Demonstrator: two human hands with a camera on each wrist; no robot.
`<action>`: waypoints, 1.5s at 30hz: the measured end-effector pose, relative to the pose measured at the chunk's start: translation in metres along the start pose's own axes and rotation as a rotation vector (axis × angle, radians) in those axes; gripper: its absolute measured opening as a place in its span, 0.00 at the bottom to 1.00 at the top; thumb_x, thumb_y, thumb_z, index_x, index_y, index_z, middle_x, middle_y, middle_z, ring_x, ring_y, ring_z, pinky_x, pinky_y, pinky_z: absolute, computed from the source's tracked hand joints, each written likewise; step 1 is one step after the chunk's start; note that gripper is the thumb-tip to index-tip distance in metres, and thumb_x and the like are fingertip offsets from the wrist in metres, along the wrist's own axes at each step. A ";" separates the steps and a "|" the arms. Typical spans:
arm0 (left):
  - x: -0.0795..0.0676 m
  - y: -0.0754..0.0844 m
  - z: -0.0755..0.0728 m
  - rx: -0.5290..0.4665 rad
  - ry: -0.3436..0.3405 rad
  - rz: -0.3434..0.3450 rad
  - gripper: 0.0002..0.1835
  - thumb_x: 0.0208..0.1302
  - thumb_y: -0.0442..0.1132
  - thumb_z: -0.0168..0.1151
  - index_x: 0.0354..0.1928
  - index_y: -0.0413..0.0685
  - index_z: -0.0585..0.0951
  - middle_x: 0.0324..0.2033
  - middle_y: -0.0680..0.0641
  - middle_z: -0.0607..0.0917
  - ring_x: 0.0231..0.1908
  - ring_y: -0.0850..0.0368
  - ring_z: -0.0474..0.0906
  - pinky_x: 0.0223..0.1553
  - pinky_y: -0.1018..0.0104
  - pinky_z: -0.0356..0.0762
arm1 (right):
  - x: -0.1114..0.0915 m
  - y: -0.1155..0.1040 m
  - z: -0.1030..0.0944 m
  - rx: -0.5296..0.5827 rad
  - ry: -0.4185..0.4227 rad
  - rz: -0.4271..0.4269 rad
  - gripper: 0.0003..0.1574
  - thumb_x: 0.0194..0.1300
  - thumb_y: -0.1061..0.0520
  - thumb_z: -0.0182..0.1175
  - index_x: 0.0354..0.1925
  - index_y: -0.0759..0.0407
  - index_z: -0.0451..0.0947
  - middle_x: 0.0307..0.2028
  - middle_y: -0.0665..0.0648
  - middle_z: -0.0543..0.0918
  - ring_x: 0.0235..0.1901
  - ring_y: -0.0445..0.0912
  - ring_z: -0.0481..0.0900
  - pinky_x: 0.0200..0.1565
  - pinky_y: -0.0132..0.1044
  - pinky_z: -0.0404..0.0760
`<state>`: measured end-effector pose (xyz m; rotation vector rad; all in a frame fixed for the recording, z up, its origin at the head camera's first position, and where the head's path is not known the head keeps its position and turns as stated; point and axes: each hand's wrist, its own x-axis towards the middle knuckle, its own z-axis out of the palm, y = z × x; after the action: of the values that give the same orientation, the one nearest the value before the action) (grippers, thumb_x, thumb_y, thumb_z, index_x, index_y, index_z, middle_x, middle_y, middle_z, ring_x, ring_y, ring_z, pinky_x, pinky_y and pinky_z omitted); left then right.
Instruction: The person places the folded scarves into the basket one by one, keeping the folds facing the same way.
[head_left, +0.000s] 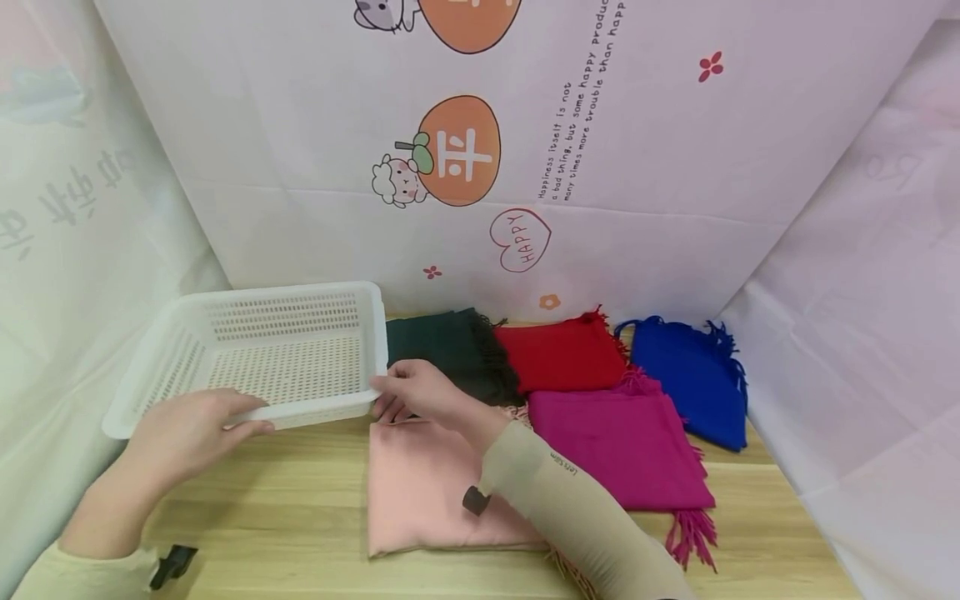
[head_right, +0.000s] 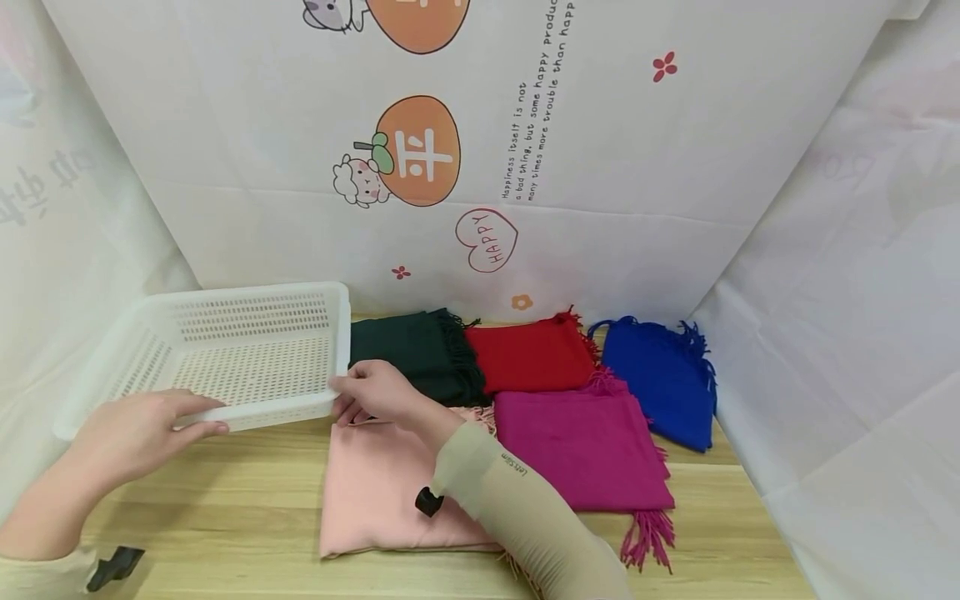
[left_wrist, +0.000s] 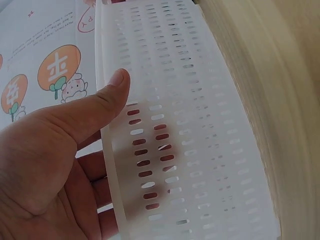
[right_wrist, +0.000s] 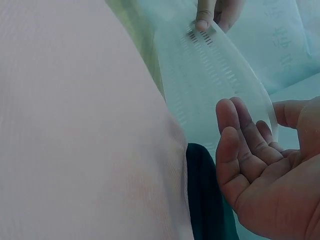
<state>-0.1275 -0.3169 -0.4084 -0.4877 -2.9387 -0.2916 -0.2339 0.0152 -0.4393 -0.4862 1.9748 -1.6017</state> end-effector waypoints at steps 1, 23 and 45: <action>0.000 -0.001 0.000 -0.002 -0.002 -0.001 0.23 0.68 0.57 0.79 0.54 0.49 0.93 0.49 0.41 0.94 0.49 0.33 0.91 0.49 0.30 0.86 | 0.000 0.000 0.001 0.007 0.000 0.003 0.21 0.84 0.45 0.65 0.48 0.64 0.81 0.37 0.62 0.92 0.35 0.56 0.93 0.43 0.46 0.91; 0.000 -0.022 -0.006 -0.037 -0.031 -0.002 0.24 0.70 0.54 0.78 0.58 0.45 0.92 0.54 0.35 0.92 0.54 0.27 0.88 0.55 0.23 0.81 | -0.006 -0.001 0.018 0.097 -0.040 0.004 0.21 0.84 0.48 0.65 0.38 0.63 0.78 0.35 0.61 0.91 0.31 0.49 0.91 0.42 0.42 0.91; 0.001 -0.038 -0.011 -0.069 -0.060 -0.037 0.24 0.72 0.53 0.76 0.60 0.44 0.91 0.57 0.34 0.91 0.57 0.25 0.86 0.57 0.22 0.79 | -0.003 -0.001 0.034 0.064 -0.038 -0.001 0.24 0.84 0.46 0.65 0.37 0.63 0.78 0.34 0.60 0.92 0.35 0.53 0.93 0.39 0.38 0.89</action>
<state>-0.1402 -0.3543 -0.4041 -0.4597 -3.0071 -0.3909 -0.2108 -0.0093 -0.4422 -0.4887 1.8894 -1.6394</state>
